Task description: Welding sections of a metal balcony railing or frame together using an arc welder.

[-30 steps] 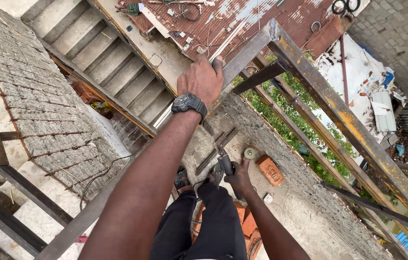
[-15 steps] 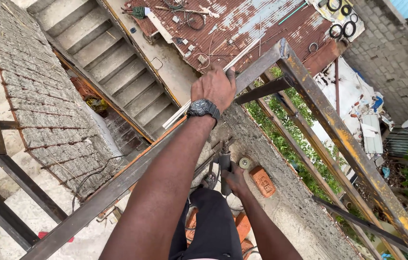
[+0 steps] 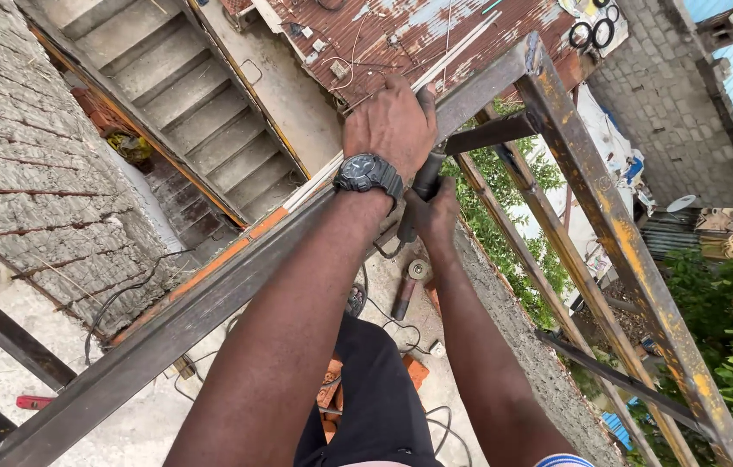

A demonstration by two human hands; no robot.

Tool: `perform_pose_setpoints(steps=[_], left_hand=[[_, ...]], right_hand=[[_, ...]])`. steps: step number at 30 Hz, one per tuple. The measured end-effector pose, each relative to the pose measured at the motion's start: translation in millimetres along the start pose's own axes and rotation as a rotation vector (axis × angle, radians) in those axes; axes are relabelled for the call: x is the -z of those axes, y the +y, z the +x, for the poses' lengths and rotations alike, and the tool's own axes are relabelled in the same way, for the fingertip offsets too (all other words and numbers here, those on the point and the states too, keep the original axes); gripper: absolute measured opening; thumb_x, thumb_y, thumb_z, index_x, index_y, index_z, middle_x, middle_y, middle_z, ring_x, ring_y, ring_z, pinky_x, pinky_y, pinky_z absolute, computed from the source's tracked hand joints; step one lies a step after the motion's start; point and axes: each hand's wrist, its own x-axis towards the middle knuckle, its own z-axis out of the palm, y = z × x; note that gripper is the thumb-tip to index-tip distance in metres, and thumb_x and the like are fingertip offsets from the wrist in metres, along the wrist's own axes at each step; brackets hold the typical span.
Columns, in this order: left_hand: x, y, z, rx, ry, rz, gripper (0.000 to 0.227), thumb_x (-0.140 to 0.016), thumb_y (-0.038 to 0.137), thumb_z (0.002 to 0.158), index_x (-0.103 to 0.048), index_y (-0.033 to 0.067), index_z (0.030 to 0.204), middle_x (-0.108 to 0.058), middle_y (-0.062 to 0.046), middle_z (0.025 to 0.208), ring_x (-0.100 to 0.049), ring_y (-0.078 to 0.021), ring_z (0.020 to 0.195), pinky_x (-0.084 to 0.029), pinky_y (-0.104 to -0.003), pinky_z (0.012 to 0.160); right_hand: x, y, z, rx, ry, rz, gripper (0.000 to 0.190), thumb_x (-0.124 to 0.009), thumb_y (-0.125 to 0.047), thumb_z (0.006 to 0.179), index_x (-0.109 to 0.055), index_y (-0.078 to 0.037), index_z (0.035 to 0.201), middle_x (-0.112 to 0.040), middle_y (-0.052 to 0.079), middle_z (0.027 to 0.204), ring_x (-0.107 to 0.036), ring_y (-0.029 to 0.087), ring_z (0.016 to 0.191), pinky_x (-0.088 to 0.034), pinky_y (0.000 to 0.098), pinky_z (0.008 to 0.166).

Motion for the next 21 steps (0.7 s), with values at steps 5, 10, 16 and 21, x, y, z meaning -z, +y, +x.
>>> perform_pose_setpoints(steps=[5, 10, 16, 21], left_hand=[[-13.5, -4.8, 5.9, -0.027, 0.077, 0.002, 0.05, -0.04, 0.046, 0.104, -0.058, -0.0003, 0.111, -0.073, -0.014, 0.075, -0.076, -0.0292, 0.069, -0.062, -0.043, 0.06], [-16.1, -4.4, 7.1, -0.037, 0.113, 0.023, 0.052, -0.042, 0.05, 0.103, -0.06, 0.0005, 0.105, -0.072, -0.017, 0.08, -0.076, -0.0291, 0.069, -0.062, -0.042, 0.058], [-11.5, -1.7, 6.7, -0.019, 0.033, -0.007, 0.05, -0.039, 0.046, 0.105, -0.058, 0.0007, 0.108, -0.072, -0.016, 0.076, -0.076, -0.0281, 0.068, -0.062, -0.042, 0.057], [-10.2, -1.0, 4.9, -0.021, 0.049, 0.014, 0.048, -0.039, 0.046, 0.104, -0.059, 0.0029, 0.106, -0.072, -0.013, 0.073, -0.075, -0.0272, 0.068, -0.061, -0.041, 0.057]], right_hand=[[-0.7, 8.8, 18.6, 0.01, 0.046, 0.037, 0.04, -0.083, -0.016, 0.078, -0.056, 0.0, 0.103, -0.071, 0.013, 0.089, -0.07, 0.024, 0.077, -0.058, 0.0386, 0.07], [-0.3, 5.3, 25.5, 0.014, 0.066, 0.042, 0.041, -0.083, -0.017, 0.076, -0.057, -0.001, 0.103, -0.071, 0.011, 0.087, -0.071, 0.022, 0.076, -0.058, 0.0377, 0.069], [-6.7, 8.5, 32.6, -0.079, 0.111, -0.014, 0.05, -0.087, -0.025, 0.076, -0.055, -0.001, 0.105, -0.07, 0.01, 0.086, -0.07, 0.021, 0.075, -0.058, 0.0374, 0.069], [-13.5, 21.7, 34.4, -0.063, 0.127, -0.025, 0.045, -0.085, -0.025, 0.08, -0.057, 0.0, 0.106, -0.071, 0.012, 0.088, -0.069, 0.023, 0.08, -0.056, 0.0391, 0.075]])
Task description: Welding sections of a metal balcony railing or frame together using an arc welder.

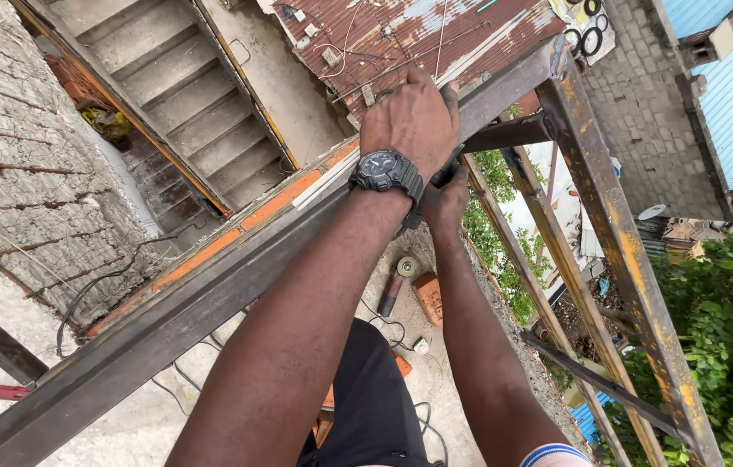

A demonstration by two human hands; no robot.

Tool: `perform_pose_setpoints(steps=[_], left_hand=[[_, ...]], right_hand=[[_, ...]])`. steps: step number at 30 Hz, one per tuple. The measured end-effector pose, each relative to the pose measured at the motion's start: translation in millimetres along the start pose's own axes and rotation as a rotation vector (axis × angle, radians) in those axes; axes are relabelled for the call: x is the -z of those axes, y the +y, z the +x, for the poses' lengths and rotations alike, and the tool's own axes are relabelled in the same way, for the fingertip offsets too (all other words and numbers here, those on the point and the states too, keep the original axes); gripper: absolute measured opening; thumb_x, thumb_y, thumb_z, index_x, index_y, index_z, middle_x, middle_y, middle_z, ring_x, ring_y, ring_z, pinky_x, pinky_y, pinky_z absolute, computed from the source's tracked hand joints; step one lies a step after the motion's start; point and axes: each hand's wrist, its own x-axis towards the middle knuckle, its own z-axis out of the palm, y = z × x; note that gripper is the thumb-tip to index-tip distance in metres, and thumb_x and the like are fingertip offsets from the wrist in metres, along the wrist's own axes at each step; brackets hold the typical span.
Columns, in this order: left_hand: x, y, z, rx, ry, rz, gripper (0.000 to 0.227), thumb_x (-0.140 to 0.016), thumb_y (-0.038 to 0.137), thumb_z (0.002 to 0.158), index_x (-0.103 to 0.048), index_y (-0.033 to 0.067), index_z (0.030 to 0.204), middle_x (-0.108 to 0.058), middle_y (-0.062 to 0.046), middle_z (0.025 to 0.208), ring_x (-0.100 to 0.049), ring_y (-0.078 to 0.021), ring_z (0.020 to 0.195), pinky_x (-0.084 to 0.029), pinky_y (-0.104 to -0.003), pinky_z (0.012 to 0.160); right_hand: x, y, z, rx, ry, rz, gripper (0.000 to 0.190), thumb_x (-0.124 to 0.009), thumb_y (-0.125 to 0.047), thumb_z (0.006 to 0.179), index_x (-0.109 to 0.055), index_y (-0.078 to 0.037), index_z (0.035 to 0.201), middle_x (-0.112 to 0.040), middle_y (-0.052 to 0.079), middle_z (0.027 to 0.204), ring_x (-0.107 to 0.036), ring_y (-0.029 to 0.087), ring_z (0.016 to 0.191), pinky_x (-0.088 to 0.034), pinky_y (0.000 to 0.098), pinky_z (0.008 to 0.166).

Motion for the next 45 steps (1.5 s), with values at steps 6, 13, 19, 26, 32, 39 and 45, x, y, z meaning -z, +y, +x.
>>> perform_pose_setpoints(steps=[6, 13, 19, 26, 32, 39, 45], left_hand=[[-5.1, -1.6, 1.2, -0.023, -0.009, 0.025, 0.046, -0.036, 0.042, 0.106, -0.058, 0.0015, 0.109, -0.071, -0.009, 0.067, -0.074, -0.0217, 0.057, -0.061, -0.037, 0.048], [-17.0, -4.5, 4.9, -0.023, 0.006, -0.003, 0.047, -0.037, 0.045, 0.107, -0.06, 0.0044, 0.101, -0.071, -0.011, 0.071, -0.075, -0.023, 0.063, -0.061, -0.038, 0.055], [-13.4, -2.8, 6.1, -0.059, 0.029, -0.019, 0.044, -0.038, 0.042, 0.105, -0.058, 0.003, 0.103, -0.072, -0.014, 0.077, -0.076, -0.0261, 0.066, -0.062, -0.041, 0.058], [-17.6, -3.6, 5.9, -0.073, 0.121, -0.044, 0.042, -0.041, 0.044, 0.103, -0.057, 0.0054, 0.098, -0.073, -0.012, 0.074, -0.075, -0.0262, 0.067, -0.06, -0.043, 0.061], [-20.5, -4.9, 8.4, -0.074, 0.056, -0.024, 0.044, -0.039, 0.045, 0.105, -0.057, 0.0063, 0.099, -0.068, -0.006, 0.067, -0.07, -0.0183, 0.054, -0.056, -0.035, 0.047], [-23.2, -5.4, 9.8, -0.07, 0.062, -0.024, 0.045, -0.038, 0.047, 0.105, -0.057, 0.0075, 0.099, -0.064, -0.003, 0.06, -0.066, -0.0145, 0.048, -0.053, -0.032, 0.04], [-16.0, -4.5, 6.5, -0.06, 0.045, -0.016, 0.046, -0.038, 0.047, 0.105, -0.057, 0.0054, 0.101, -0.067, -0.006, 0.064, -0.07, -0.0183, 0.053, -0.056, -0.035, 0.045]], right_hand=[[0.8, 0.0, 1.0, 0.005, -0.013, 0.025, 0.049, -0.083, -0.023, 0.08, -0.055, 0.001, 0.112, -0.072, 0.014, 0.097, -0.072, 0.023, 0.086, -0.057, 0.0365, 0.077], [1.0, -0.5, -0.4, 0.035, 0.005, 0.045, 0.053, -0.09, -0.025, 0.075, -0.057, 0.002, 0.107, -0.073, 0.014, 0.095, -0.071, 0.024, 0.086, -0.056, 0.0382, 0.079], [4.4, -0.5, 1.9, 0.046, 0.006, 0.064, 0.053, -0.087, -0.027, 0.077, -0.057, 0.001, 0.111, -0.073, 0.011, 0.094, -0.071, 0.021, 0.085, -0.056, 0.0354, 0.078], [-3.7, 18.5, 7.3, 0.129, 0.002, 0.128, 0.055, -0.087, -0.025, 0.08, -0.058, 0.003, 0.117, -0.074, 0.012, 0.104, -0.07, 0.021, 0.093, -0.055, 0.0361, 0.085], [-7.7, 20.1, 8.7, 0.034, -0.012, 0.145, 0.048, -0.077, -0.027, 0.091, -0.058, 0.002, 0.123, -0.074, 0.013, 0.112, -0.07, 0.022, 0.099, -0.056, 0.0349, 0.088], [-1.7, 4.9, 3.1, -0.011, 0.0, 0.1, 0.052, -0.086, -0.025, 0.08, -0.057, 0.003, 0.113, -0.071, 0.012, 0.098, -0.067, 0.022, 0.088, -0.055, 0.0358, 0.08], [4.8, -15.3, -2.8, -0.069, -0.009, 0.096, 0.049, -0.086, -0.023, 0.079, -0.057, 0.002, 0.11, -0.07, 0.009, 0.094, -0.067, 0.019, 0.085, -0.055, 0.035, 0.076]])
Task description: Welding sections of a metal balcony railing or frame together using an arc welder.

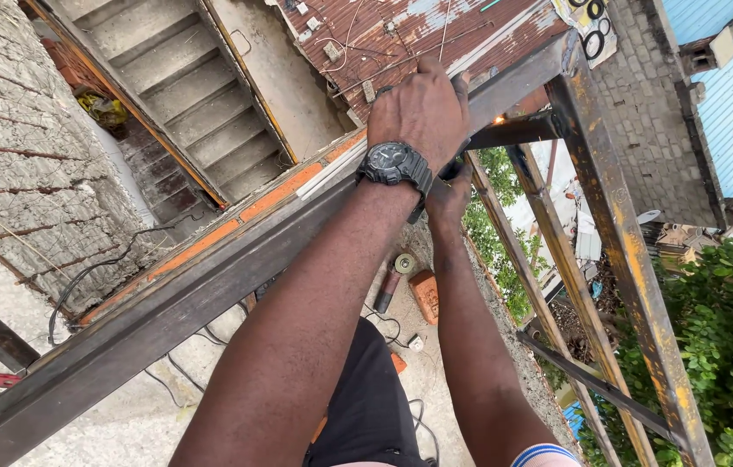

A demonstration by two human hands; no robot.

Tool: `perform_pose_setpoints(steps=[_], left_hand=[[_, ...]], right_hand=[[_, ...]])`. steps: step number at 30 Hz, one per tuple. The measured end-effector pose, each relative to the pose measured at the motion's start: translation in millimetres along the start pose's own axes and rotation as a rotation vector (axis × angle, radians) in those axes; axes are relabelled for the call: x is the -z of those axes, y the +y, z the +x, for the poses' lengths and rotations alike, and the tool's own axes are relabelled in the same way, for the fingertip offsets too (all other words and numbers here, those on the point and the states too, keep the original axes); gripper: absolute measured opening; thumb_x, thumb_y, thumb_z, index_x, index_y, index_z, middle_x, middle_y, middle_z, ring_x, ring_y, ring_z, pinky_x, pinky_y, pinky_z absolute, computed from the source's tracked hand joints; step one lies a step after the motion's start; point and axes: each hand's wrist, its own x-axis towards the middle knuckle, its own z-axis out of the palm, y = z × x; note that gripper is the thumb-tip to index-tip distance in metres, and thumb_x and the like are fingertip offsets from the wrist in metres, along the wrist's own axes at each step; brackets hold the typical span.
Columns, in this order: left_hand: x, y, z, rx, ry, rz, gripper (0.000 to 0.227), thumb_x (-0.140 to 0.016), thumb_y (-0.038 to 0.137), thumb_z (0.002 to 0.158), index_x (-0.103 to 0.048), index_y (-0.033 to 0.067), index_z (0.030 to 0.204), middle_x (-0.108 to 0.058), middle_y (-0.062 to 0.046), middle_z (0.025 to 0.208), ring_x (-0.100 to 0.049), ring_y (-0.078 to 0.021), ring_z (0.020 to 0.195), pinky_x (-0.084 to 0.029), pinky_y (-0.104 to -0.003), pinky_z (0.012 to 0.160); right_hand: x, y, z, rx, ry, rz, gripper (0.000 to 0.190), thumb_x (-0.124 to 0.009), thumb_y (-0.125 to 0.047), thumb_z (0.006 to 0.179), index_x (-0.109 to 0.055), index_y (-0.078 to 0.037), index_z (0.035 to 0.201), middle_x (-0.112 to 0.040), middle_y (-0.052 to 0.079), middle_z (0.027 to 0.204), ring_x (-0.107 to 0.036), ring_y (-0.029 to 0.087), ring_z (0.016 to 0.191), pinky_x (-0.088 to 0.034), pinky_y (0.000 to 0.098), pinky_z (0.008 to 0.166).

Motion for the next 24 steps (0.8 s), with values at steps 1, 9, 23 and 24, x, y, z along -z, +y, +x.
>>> perform_pose_setpoints(steps=[1, 9, 23, 24], left_hand=[[1.4, 0.2, -0.7, 0.0, -0.001, 0.002, 0.046, -0.038, 0.047, 0.105, -0.057, 0.0054, 0.101, -0.067, -0.006, 0.064, -0.07, -0.0183, 0.053, -0.056, -0.035, 0.045], [2.0, -0.1, -1.4, 0.013, 0.005, 0.004, 0.046, -0.039, 0.046, 0.104, -0.057, 0.0042, 0.103, -0.072, -0.013, 0.075, -0.076, -0.026, 0.067, -0.062, -0.039, 0.055], [6.3, 1.7, -6.1, 0.004, 0.048, 0.013, 0.045, -0.043, 0.044, 0.104, -0.057, 0.0021, 0.101, -0.073, -0.017, 0.076, -0.076, -0.029, 0.068, -0.063, -0.041, 0.056], [4.7, 0.6, -5.0, -0.018, 0.104, 0.001, 0.044, -0.044, 0.045, 0.103, -0.058, 0.0029, 0.098, -0.073, -0.017, 0.075, -0.076, -0.0295, 0.067, -0.062, -0.042, 0.055]], right_hand=[[-2.0, 3.2, 1.1, -0.002, 0.0, 0.001, 0.049, -0.086, -0.023, 0.079, -0.057, 0.002, 0.11, -0.07, 0.009, 0.094, -0.067, 0.019, 0.085, -0.055, 0.035, 0.076], [-10.3, 15.5, 7.5, 0.007, 0.049, 0.045, 0.028, -0.076, -0.017, 0.088, -0.062, 0.0, 0.105, -0.074, 0.011, 0.092, -0.07, 0.019, 0.081, -0.055, 0.035, 0.074], [19.4, 15.8, -27.2, 0.091, -0.183, 0.022, 0.037, -0.078, -0.014, 0.086, -0.059, 0.004, 0.113, -0.072, 0.013, 0.094, -0.068, 0.019, 0.082, -0.06, 0.0337, 0.073], [17.9, 20.3, -27.8, 0.077, -0.196, -0.047, 0.036, -0.076, -0.015, 0.087, -0.059, 0.004, 0.112, -0.073, 0.014, 0.094, -0.068, 0.019, 0.082, -0.058, 0.035, 0.074]])
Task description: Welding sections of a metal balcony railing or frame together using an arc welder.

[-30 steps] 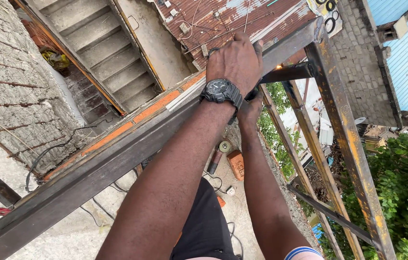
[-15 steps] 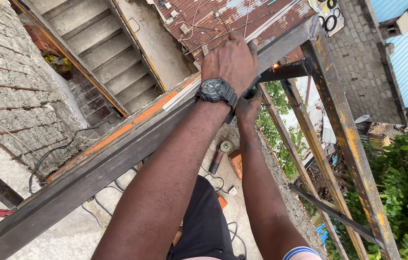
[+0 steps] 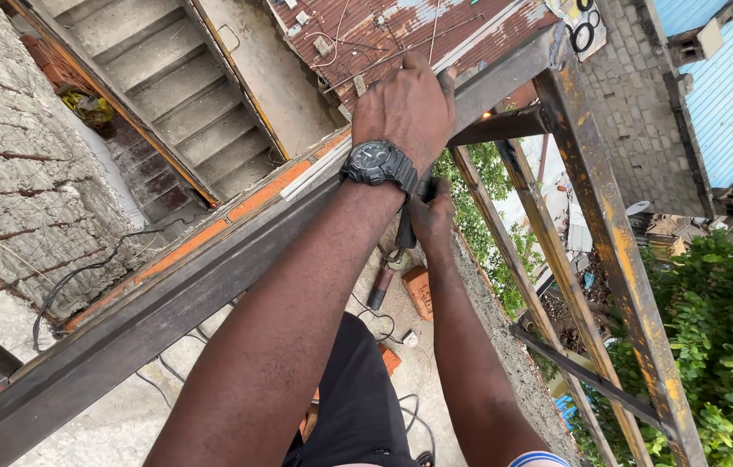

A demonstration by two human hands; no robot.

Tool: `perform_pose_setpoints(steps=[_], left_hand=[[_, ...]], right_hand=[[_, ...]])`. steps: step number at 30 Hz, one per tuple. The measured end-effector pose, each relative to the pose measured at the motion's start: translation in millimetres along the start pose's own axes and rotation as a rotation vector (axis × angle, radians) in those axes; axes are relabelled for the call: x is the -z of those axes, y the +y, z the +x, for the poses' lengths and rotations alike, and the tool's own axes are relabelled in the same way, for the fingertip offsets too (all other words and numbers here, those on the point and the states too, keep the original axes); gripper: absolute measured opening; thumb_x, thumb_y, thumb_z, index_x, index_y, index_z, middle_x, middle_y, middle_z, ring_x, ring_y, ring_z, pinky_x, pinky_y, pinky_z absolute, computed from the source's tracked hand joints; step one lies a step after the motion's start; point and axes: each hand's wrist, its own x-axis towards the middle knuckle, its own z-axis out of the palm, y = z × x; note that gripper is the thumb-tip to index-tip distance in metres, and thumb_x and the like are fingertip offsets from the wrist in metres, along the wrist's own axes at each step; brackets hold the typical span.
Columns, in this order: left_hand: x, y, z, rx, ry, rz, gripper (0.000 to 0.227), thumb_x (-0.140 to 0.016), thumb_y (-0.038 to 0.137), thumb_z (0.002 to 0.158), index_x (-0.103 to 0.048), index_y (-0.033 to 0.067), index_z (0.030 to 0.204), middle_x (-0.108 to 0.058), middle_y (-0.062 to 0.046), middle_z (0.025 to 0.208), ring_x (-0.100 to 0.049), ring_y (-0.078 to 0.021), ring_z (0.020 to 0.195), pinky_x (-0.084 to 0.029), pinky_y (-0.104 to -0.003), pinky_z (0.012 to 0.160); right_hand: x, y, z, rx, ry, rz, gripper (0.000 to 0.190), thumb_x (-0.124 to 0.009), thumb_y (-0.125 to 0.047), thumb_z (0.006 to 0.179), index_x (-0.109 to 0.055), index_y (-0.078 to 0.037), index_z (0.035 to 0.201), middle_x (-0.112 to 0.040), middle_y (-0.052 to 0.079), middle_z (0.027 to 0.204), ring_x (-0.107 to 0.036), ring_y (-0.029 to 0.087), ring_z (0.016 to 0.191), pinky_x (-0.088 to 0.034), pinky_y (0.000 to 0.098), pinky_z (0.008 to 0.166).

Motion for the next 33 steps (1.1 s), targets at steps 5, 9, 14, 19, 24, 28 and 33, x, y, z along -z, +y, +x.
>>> perform_pose_setpoints(steps=[5, 9, 14, 19, 24, 28, 33], left_hand=[[-9.2, -2.2, 1.0, -0.01, 0.019, -0.004, 0.044, -0.045, 0.044, 0.102, -0.057, 0.0024, 0.099, -0.073, -0.015, 0.072, -0.076, -0.0291, 0.065, -0.062, -0.041, 0.055], [-4.4, 0.7, 1.5, 0.001, -0.055, 0.005, 0.042, -0.042, 0.044, 0.105, -0.057, 0.0052, 0.099, -0.072, -0.012, 0.072, -0.075, -0.0252, 0.063, -0.062, -0.041, 0.057], [-11.8, -1.9, 2.3, -0.006, -0.05, -0.006, 0.042, -0.042, 0.043, 0.105, -0.055, 0.0039, 0.102, -0.072, -0.012, 0.071, -0.075, -0.0242, 0.061, -0.062, -0.04, 0.055], [-22.4, -2.8, 3.1, -0.038, 0.08, 0.017, 0.043, -0.044, 0.045, 0.102, -0.057, 0.0034, 0.1, -0.073, -0.013, 0.073, -0.075, -0.0243, 0.064, -0.062, -0.041, 0.056], [-14.1, -2.0, 3.1, -0.021, -0.069, 0.005, 0.045, -0.042, 0.043, 0.105, -0.056, -0.0002, 0.106, -0.071, -0.014, 0.074, -0.074, -0.0212, 0.061, -0.061, -0.033, 0.047], [-12.2, -1.1, 2.6, -0.017, -0.07, -0.009, 0.044, -0.045, 0.041, 0.103, -0.056, -0.0008, 0.107, -0.071, -0.014, 0.074, -0.074, -0.0208, 0.06, -0.06, -0.032, 0.045], [-4.8, 2.1, 1.4, 0.004, -0.119, -0.025, 0.042, -0.042, 0.041, 0.106, -0.056, 0.0017, 0.107, -0.071, -0.013, 0.075, -0.074, -0.0203, 0.06, -0.06, -0.034, 0.047]], right_hand=[[-12.2, 30.6, 4.6, -0.068, -0.013, -0.089, 0.038, -0.074, -0.014, 0.085, -0.062, 0.003, 0.117, -0.074, 0.017, 0.1, -0.072, 0.026, 0.09, -0.058, 0.0386, 0.08], [-20.4, 47.0, 13.8, 0.163, -0.012, -0.098, 0.046, -0.078, -0.016, 0.082, -0.063, 0.002, 0.121, -0.074, 0.02, 0.108, -0.074, 0.033, 0.103, -0.057, 0.0422, 0.089], [-22.2, 49.6, 22.8, 0.362, -0.018, -0.148, 0.064, -0.086, -0.021, 0.075, -0.059, 0.004, 0.127, -0.069, 0.024, 0.117, -0.068, 0.037, 0.108, -0.055, 0.0455, 0.09], [-27.5, 71.3, 32.6, 0.689, 0.048, -0.266, 0.067, -0.092, -0.023, 0.071, -0.065, -0.003, 0.128, -0.062, 0.027, 0.13, -0.066, 0.04, 0.117, -0.056, 0.0438, 0.097], [-41.0, 92.4, 49.6, -0.023, -0.149, 0.552, 0.041, -0.068, -0.025, 0.09, -0.059, -0.008, 0.126, -0.068, 0.018, 0.122, -0.07, 0.026, 0.107, -0.062, 0.0387, 0.088], [-47.5, 121.2, 70.0, 0.263, -0.109, -0.061, 0.032, -0.066, -0.021, 0.094, -0.072, -0.001, 0.118, -0.075, 0.016, 0.108, -0.073, 0.025, 0.1, -0.058, 0.0397, 0.086], [-43.2, 108.7, 73.4, 0.183, -0.033, 0.129, 0.035, -0.063, -0.022, 0.096, -0.062, 0.003, 0.12, -0.074, 0.013, 0.105, -0.071, 0.02, 0.096, -0.056, 0.0357, 0.083]])
